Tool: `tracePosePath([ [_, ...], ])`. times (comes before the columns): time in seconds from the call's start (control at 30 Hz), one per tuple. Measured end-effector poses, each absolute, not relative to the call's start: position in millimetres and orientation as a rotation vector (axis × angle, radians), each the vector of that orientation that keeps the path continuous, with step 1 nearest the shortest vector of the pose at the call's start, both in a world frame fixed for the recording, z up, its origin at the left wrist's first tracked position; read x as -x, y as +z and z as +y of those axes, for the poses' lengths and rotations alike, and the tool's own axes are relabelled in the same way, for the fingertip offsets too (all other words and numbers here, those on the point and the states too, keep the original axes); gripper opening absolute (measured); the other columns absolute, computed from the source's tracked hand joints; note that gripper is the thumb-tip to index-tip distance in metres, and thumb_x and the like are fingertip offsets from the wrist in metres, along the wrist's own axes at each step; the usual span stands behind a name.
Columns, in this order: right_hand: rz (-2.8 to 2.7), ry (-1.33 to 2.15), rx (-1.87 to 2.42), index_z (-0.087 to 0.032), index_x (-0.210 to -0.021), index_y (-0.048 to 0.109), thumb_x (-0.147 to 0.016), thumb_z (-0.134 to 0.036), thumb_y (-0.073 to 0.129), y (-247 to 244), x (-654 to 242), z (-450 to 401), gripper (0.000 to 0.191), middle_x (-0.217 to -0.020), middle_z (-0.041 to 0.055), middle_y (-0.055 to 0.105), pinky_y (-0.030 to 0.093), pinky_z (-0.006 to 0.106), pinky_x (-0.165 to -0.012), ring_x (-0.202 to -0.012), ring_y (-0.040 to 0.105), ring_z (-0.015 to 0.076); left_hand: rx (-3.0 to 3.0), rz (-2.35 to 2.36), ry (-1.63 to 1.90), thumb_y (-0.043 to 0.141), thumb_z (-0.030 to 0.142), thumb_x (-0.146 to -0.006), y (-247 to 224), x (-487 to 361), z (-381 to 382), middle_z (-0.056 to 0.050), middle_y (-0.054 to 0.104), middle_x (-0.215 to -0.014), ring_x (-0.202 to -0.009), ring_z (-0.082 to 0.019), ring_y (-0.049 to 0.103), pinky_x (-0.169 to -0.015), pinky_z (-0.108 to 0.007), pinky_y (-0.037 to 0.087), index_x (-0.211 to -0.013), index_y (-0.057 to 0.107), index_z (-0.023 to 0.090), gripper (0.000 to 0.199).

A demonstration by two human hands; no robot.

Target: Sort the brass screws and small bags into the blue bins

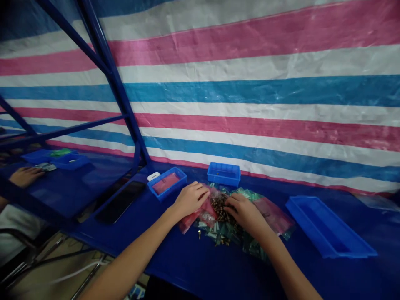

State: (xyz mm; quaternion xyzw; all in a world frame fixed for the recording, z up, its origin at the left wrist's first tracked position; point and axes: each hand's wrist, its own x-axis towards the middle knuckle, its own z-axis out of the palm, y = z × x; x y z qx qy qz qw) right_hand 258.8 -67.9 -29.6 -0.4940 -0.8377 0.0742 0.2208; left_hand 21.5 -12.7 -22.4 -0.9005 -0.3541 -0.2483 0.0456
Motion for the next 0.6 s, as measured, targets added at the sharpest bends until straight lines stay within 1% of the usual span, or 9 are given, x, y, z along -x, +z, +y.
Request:
tracePosePath([
  [0.07, -2.309, 0.21, 1.366, -0.023, -0.087, 0.063, -0.094, -0.024, 0.051, -30.8, -257.3, -67.3, 0.014, -0.086, 0.005, 0.062, 0.046, 0.035, -0.078, -0.086, 0.058, 0.0219, 2.776, -1.05, -0.76, 0.038, 0.028, -0.101, -21.4, -22.8, -14.5, -0.006, 0.068, -0.091, -0.091, -0.018, 0.059, -0.09, -0.034, 0.047, -0.09, 0.065, 0.017, 0.031],
  [0.2, -2.311, 0.174, 1.384, -0.023, -0.086, 0.062, -0.089, -0.026, 0.058, -33.8, -255.9, -67.2, 0.006, -0.088, 0.0046, 0.063, 0.045, 0.035, -0.077, -0.086, 0.058, 0.0227, 2.801, -1.027, -0.748, 0.04, 0.027, -0.101, -19.7, -24.5, -17.2, -0.005, 0.068, -0.089, -0.091, -0.018, 0.059, -0.09, -0.033, 0.047, -0.089, 0.065, 0.017, 0.03],
  [0.47, -2.308, 0.132, 1.383, -0.022, -0.081, 0.057, -0.094, -0.026, 0.051, -40.4, -256.8, -63.7, 0.014, -0.083, 0.0048, 0.061, 0.044, 0.034, -0.074, -0.083, 0.057, 0.0222, 2.8, -1.049, -0.798, 0.042, 0.026, -0.1, -19.4, -26.9, -19.9, -0.005, 0.067, -0.09, -0.091, -0.018, 0.058, -0.088, -0.034, 0.047, -0.09, 0.066, 0.017, 0.028],
  [0.6, -2.349, 0.105, 1.375, -0.023, -0.085, 0.06, -0.089, -0.028, 0.059, -39.1, -257.4, -64.7, 0.006, -0.086, 0.0051, 0.062, 0.044, 0.035, -0.075, -0.085, 0.057, 0.0237, 2.823, -1.021, -0.791, 0.041, 0.025, -0.1, -18.2, -28.2, -20.7, -0.005, 0.067, -0.088, -0.089, -0.018, 0.058, -0.089, -0.034, 0.046, -0.088, 0.066, 0.016, 0.029],
])
